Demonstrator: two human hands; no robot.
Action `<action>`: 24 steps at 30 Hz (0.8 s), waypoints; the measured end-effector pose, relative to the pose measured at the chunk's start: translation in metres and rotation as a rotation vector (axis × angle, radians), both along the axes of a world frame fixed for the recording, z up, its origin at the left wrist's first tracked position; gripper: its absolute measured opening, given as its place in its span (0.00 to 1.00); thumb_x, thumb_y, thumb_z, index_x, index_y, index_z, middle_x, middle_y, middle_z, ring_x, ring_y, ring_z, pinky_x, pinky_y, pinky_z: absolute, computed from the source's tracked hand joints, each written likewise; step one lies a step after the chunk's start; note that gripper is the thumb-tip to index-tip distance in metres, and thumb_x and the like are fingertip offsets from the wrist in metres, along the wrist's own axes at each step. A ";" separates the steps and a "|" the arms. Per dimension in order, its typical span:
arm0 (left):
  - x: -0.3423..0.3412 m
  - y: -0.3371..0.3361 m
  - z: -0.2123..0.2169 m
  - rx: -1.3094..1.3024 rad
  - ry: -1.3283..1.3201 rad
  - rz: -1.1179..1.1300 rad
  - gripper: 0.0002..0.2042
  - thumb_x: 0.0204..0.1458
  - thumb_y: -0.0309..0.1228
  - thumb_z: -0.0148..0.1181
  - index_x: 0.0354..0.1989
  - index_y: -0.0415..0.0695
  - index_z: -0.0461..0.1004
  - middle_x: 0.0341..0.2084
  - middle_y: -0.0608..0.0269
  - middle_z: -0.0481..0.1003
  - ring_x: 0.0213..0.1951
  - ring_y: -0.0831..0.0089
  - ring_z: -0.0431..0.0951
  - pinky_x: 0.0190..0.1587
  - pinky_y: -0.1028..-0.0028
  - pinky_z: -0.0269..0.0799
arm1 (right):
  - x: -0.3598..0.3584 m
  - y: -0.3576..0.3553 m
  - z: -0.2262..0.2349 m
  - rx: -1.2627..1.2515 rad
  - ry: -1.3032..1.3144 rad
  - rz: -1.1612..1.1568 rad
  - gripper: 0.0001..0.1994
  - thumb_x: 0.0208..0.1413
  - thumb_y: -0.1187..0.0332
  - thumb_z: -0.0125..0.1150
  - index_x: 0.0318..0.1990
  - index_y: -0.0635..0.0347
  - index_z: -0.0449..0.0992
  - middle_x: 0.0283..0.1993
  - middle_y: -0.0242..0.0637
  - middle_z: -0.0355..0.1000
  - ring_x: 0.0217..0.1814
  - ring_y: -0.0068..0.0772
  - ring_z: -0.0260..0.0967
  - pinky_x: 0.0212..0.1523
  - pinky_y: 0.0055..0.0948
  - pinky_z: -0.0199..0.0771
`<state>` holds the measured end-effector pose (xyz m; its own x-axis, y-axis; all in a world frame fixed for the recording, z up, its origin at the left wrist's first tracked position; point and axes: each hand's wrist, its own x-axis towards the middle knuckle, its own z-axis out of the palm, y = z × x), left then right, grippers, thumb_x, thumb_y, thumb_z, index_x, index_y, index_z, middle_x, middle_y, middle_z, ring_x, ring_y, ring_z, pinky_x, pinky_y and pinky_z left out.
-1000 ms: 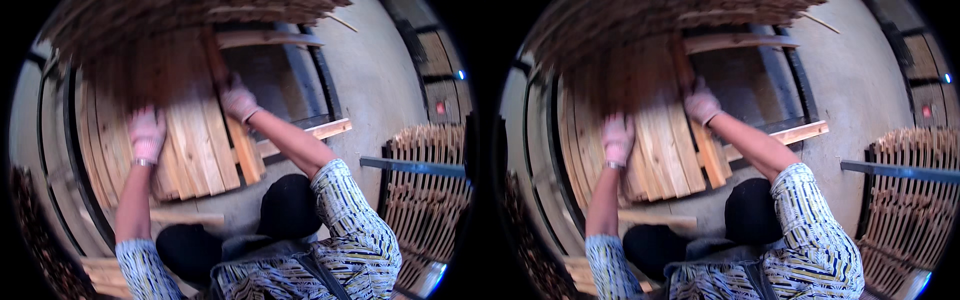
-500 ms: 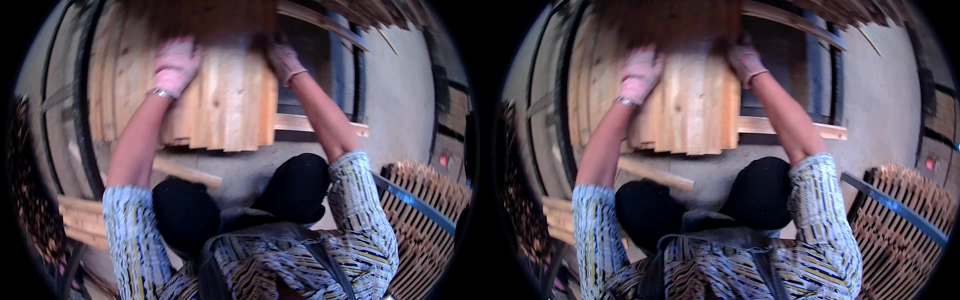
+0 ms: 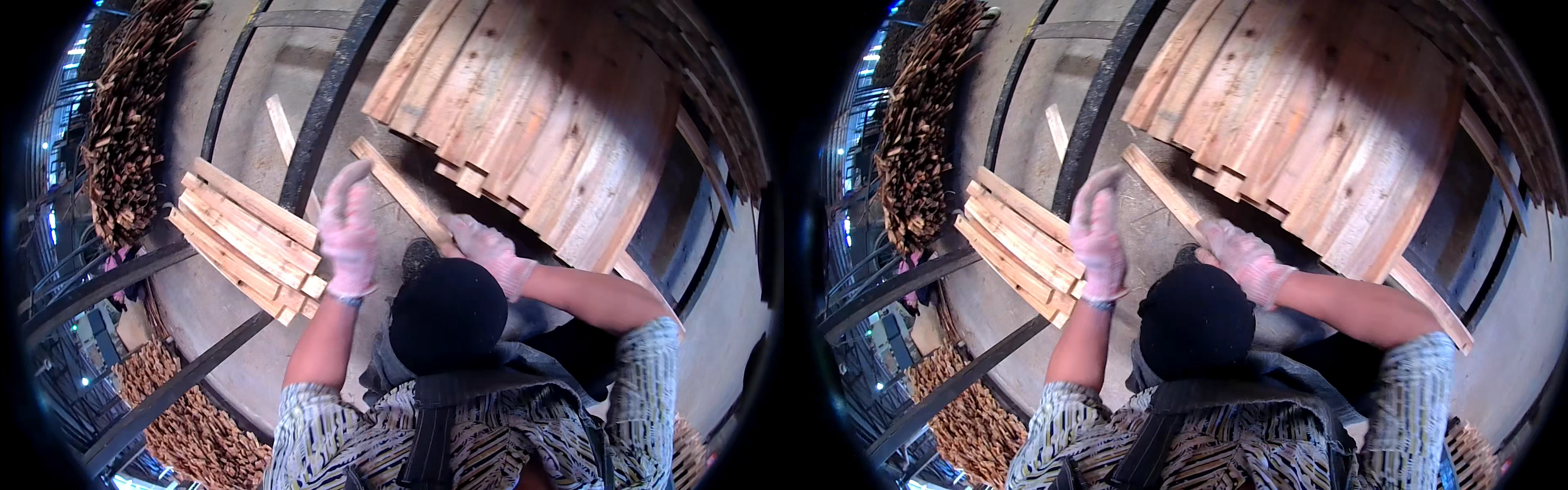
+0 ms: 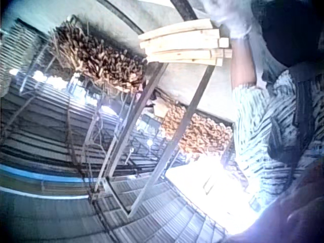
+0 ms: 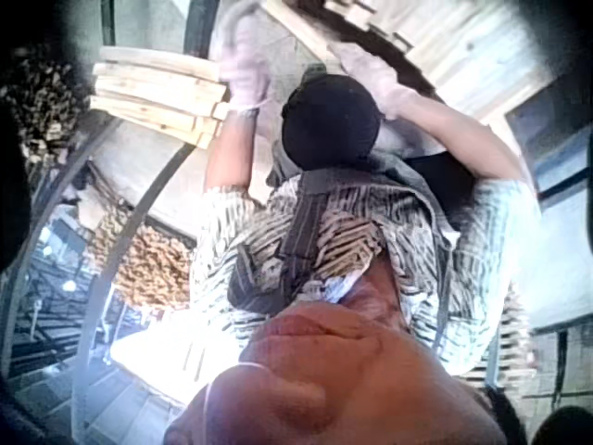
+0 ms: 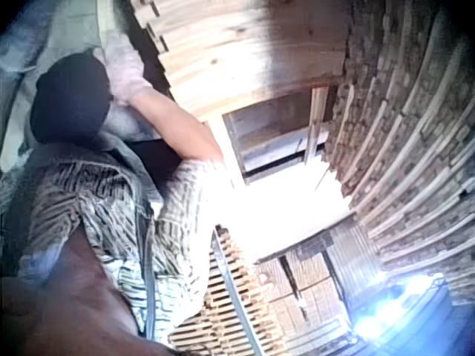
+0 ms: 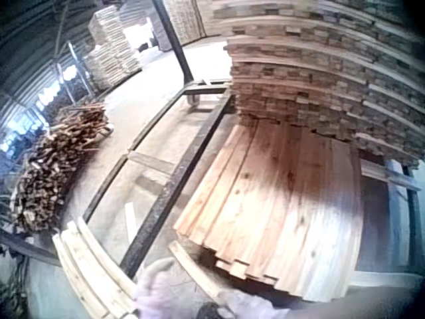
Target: The person picks up wooden planks from a large pile and stacks them onto a metal rack. They handle the planks in small batches, aligning them carefully before placing them on the rack.
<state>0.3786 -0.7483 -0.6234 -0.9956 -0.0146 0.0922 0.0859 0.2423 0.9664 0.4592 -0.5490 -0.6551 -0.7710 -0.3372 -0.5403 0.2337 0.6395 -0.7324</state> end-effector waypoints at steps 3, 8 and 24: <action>-0.009 -0.066 0.016 -0.252 -0.065 0.091 0.14 0.65 0.27 0.50 0.55 0.36 0.75 0.51 0.56 0.77 0.54 0.69 0.75 0.62 0.70 0.67 | -0.006 -0.036 -0.080 0.248 0.264 -0.070 0.35 0.57 0.53 0.63 0.67 0.59 0.58 0.58 0.51 0.67 0.58 0.58 0.69 0.57 0.50 0.70; -0.041 -0.155 0.000 0.066 -0.341 0.414 0.17 0.66 0.33 0.52 0.58 0.36 0.72 0.53 0.54 0.75 0.57 0.67 0.74 0.64 0.68 0.66 | -0.004 -0.079 -0.117 0.452 0.172 0.006 0.42 0.51 0.49 0.69 0.69 0.57 0.56 0.57 0.50 0.68 0.58 0.53 0.70 0.56 0.47 0.72; -0.025 -0.107 -0.185 -0.968 -0.847 0.622 0.41 0.59 0.53 0.55 0.66 0.26 0.57 0.60 0.30 0.67 0.63 0.46 0.69 0.65 0.58 0.63 | -0.028 -0.081 -0.105 0.488 0.032 -0.136 0.35 0.50 0.53 0.66 0.65 0.52 0.63 0.55 0.51 0.69 0.56 0.54 0.72 0.55 0.48 0.74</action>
<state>0.3539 -0.8550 -0.8082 -0.6096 -0.7374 -0.2909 -0.7866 0.6080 0.1072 0.4315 -0.6303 -0.7606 -0.8091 0.0529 -0.5852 0.3205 0.8745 -0.3640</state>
